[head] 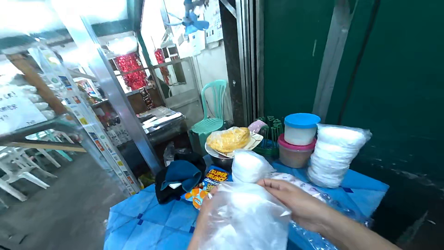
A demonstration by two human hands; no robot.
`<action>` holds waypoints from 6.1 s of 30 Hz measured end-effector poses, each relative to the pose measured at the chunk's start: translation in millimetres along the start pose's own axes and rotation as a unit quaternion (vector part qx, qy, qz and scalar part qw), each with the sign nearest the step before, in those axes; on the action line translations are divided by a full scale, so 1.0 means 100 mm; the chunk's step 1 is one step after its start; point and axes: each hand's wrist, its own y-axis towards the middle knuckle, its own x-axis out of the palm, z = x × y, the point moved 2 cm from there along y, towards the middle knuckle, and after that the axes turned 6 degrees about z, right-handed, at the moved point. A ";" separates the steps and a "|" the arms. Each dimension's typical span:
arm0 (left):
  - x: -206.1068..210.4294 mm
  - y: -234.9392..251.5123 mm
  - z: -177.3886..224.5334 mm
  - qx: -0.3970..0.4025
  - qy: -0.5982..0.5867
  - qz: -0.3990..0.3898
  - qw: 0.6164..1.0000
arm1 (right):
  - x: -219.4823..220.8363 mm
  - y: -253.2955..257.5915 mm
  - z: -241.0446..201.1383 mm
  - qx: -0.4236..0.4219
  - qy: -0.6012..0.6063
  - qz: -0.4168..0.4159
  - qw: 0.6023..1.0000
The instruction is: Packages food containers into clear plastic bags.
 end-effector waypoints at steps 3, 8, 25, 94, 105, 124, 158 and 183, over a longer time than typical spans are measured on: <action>0.04 -0.43 0.03 0.012 -0.017 -0.054 0.998 | 0.03 -0.01 0.23 0.015 0.036 0.002 0.999; 0.02 -0.49 -0.29 0.040 0.024 0.048 0.998 | 0.02 -0.08 0.32 -0.083 -0.042 0.097 0.991; 0.04 -0.59 0.06 0.253 0.160 0.021 0.954 | 0.29 -0.31 0.80 -0.348 -0.177 0.191 0.901; 0.06 -1.06 0.39 0.207 -0.107 -0.311 0.921 | 0.15 -0.87 0.10 -0.292 0.033 -0.160 0.942; 0.19 -0.42 0.51 0.017 -0.046 -0.027 0.998 | -0.11 -0.08 -0.31 -0.082 -0.043 -0.002 0.996; -0.04 -0.50 0.07 0.160 0.017 0.066 0.985 | 0.07 -0.29 0.51 -0.372 -0.126 0.209 0.895; 0.08 -0.59 0.12 0.198 0.078 0.020 0.977 | 0.16 -0.21 0.83 -0.393 -0.119 0.199 0.890; 0.27 -1.25 0.21 0.337 -0.007 0.031 0.941 | 0.76 -0.96 0.26 -0.426 -0.256 0.089 0.863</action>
